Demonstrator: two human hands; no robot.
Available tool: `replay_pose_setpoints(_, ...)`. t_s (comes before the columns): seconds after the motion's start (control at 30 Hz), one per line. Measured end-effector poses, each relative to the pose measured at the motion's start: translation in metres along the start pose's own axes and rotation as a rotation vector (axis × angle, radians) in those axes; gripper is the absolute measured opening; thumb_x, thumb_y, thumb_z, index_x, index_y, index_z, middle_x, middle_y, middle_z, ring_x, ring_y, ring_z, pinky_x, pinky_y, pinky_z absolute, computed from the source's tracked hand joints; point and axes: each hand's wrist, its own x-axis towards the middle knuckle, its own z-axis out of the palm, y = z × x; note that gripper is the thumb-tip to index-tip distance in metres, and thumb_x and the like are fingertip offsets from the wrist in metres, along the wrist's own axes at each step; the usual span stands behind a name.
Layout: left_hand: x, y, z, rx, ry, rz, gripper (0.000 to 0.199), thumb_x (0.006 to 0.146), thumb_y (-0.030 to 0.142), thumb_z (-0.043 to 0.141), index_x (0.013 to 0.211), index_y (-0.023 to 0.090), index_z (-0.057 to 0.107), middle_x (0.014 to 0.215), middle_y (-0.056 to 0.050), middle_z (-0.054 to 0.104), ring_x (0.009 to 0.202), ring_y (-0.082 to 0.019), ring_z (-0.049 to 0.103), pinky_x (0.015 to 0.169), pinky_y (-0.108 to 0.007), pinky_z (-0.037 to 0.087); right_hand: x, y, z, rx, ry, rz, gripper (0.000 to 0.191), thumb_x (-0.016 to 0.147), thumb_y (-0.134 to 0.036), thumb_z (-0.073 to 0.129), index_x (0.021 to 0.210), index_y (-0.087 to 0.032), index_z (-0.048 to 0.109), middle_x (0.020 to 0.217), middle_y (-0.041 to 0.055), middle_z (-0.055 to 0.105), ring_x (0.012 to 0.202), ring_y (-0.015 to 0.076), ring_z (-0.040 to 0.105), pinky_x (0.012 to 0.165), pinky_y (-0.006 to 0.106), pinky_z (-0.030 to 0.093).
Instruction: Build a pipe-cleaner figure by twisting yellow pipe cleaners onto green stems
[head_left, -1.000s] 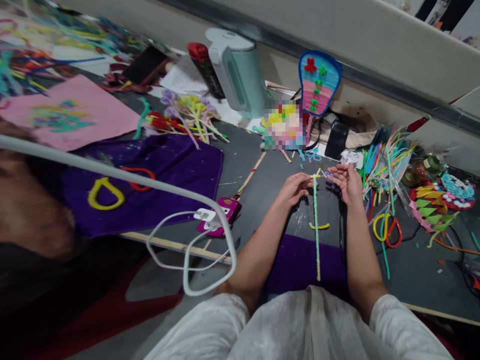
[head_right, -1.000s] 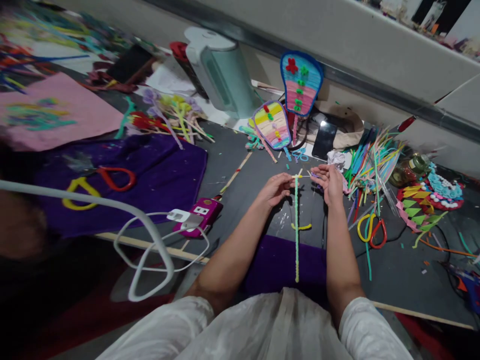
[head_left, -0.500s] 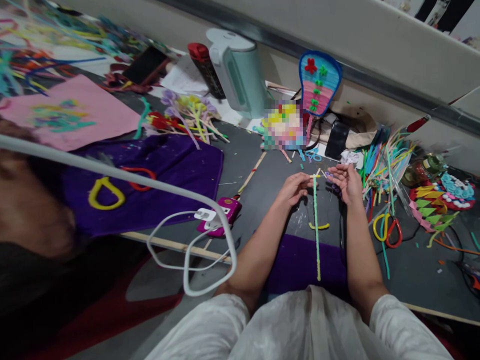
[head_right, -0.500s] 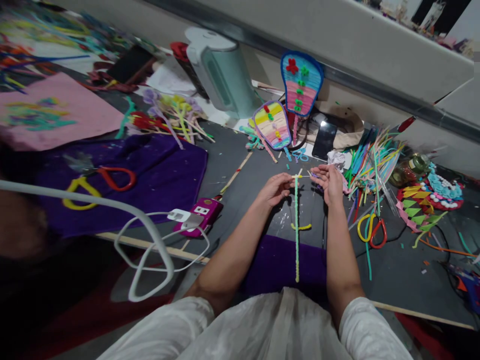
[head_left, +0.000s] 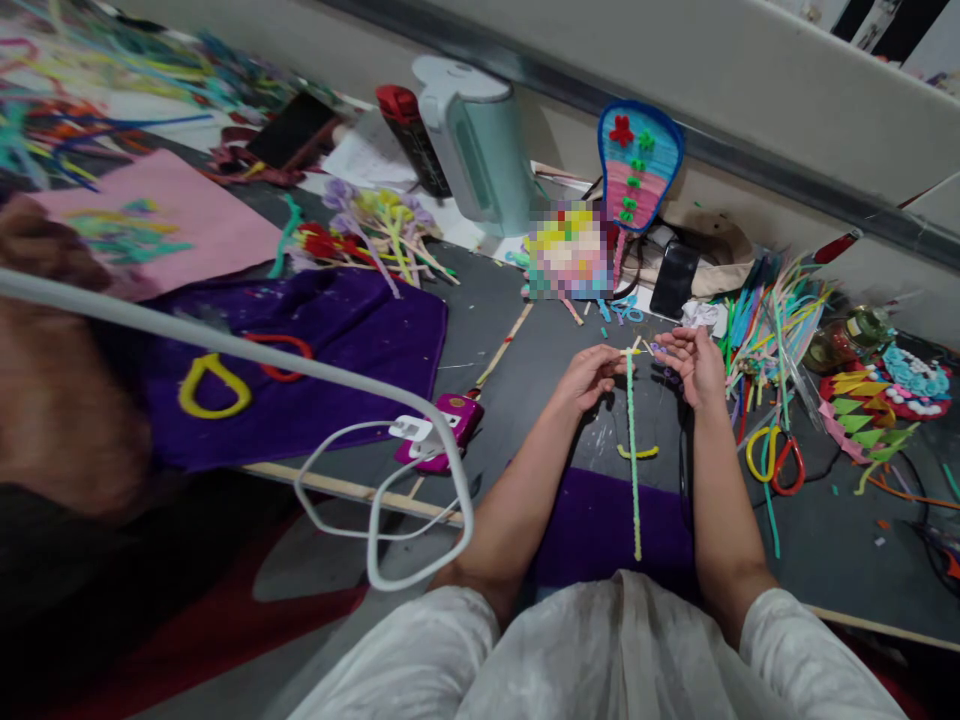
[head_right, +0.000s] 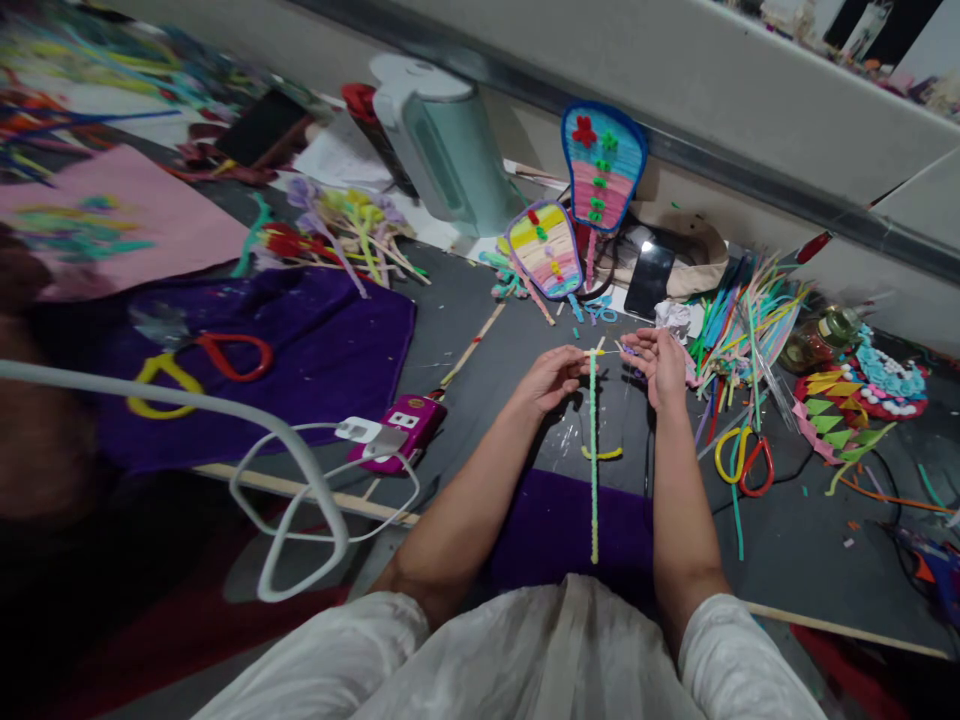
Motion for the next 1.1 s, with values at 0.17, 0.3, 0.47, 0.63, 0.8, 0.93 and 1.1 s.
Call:
replay_pose_setpoints(0.17, -0.002, 0.0, 0.001, 0.017, -0.002, 0.007, 0.017, 0.065, 0.02, 0.072, 0.072, 0.014, 0.057, 0.073, -0.004, 0.067, 0.063, -0.012, 0.067, 0.034, -0.011, 0.029, -0.001, 0.001, 0.002, -0.084, 0.02, -0.018, 0.04, 0.08, -0.059, 0.06, 0.085, -0.019, 0.062, 0.084, 0.0064, 0.072, 0.084, 0.0189, 0.07, 0.073, 0.034, 0.06)
replay_pose_setpoints(0.3, -0.005, 0.0, 0.005, 0.053, 0.002, 0.051, 0.018, 0.066, 0.021, 0.072, 0.073, 0.014, 0.056, 0.074, -0.005, 0.068, 0.064, -0.013, 0.068, 0.034, -0.012, 0.034, -0.005, 0.001, 0.006, -0.332, -0.012, -0.135, 0.03, 0.073, -0.046, 0.071, 0.088, -0.021, 0.065, 0.09, 0.0042, 0.07, 0.084, 0.0179, 0.067, 0.068, 0.029, 0.056)
replay_pose_setpoints(0.47, -0.008, 0.001, 0.012, 0.089, 0.003, 0.092, 0.021, 0.066, 0.024, 0.072, 0.076, 0.014, 0.057, 0.076, -0.006, 0.069, 0.067, -0.015, 0.069, 0.034, -0.013, 0.037, -0.006, 0.002, 0.008, -0.623, -0.092, -0.279, 0.026, 0.07, -0.037, 0.07, 0.089, -0.02, 0.066, 0.09, 0.0042, 0.071, 0.081, 0.0183, 0.064, 0.076, 0.033, 0.051)
replay_pose_setpoints(0.63, -0.013, 0.005, 0.02, 0.127, -0.009, 0.128, 0.024, 0.065, 0.027, 0.074, 0.076, 0.014, 0.056, 0.078, -0.006, 0.069, 0.066, -0.016, 0.07, 0.034, -0.013, 0.038, -0.005, 0.002, 0.008, -0.522, -0.12, -0.228, 0.024, 0.068, -0.031, 0.071, 0.088, -0.02, 0.065, 0.084, 0.0022, 0.069, 0.08, 0.0168, 0.062, 0.077, 0.031, 0.049)
replay_pose_setpoints(0.8, -0.02, 0.013, 0.028, 0.175, -0.007, 0.159, 0.028, 0.064, 0.03, 0.076, 0.076, 0.015, 0.055, 0.076, -0.005, 0.068, 0.066, -0.017, 0.07, 0.034, -0.014, 0.037, -0.015, -0.013, 0.013, -0.56, -0.171, -0.358, 0.013, 0.072, -0.027, 0.069, 0.084, -0.022, 0.065, 0.085, 0.0002, 0.066, 0.073, 0.0143, 0.056, 0.069, 0.027, 0.046)
replay_pose_setpoints(0.93, -0.028, 0.02, 0.037, 0.202, -0.004, 0.208, 0.028, 0.062, 0.032, 0.076, 0.075, 0.016, 0.056, 0.07, -0.003, 0.067, 0.065, -0.017, 0.069, 0.035, -0.014, 0.037, -0.025, -0.023, 0.018, -0.629, -0.209, -0.489, 0.008, 0.077, -0.026, 0.067, 0.085, -0.024, 0.069, 0.093, 0.0019, 0.064, 0.077, 0.0158, 0.056, 0.071, 0.029, 0.045)
replay_pose_setpoints(1.1, -0.038, 0.03, 0.049, 0.276, -0.002, 0.29, 0.027, 0.061, 0.032, 0.076, 0.072, 0.015, 0.058, 0.068, -0.004, 0.067, 0.066, -0.017, 0.068, 0.037, -0.015, 0.038, -0.031, -0.031, 0.02, -0.7, -0.194, -0.586, 0.008, 0.083, -0.026, 0.062, 0.085, -0.025, 0.07, 0.09, 0.0034, 0.063, 0.083, 0.0188, 0.058, 0.078, 0.033, 0.045)
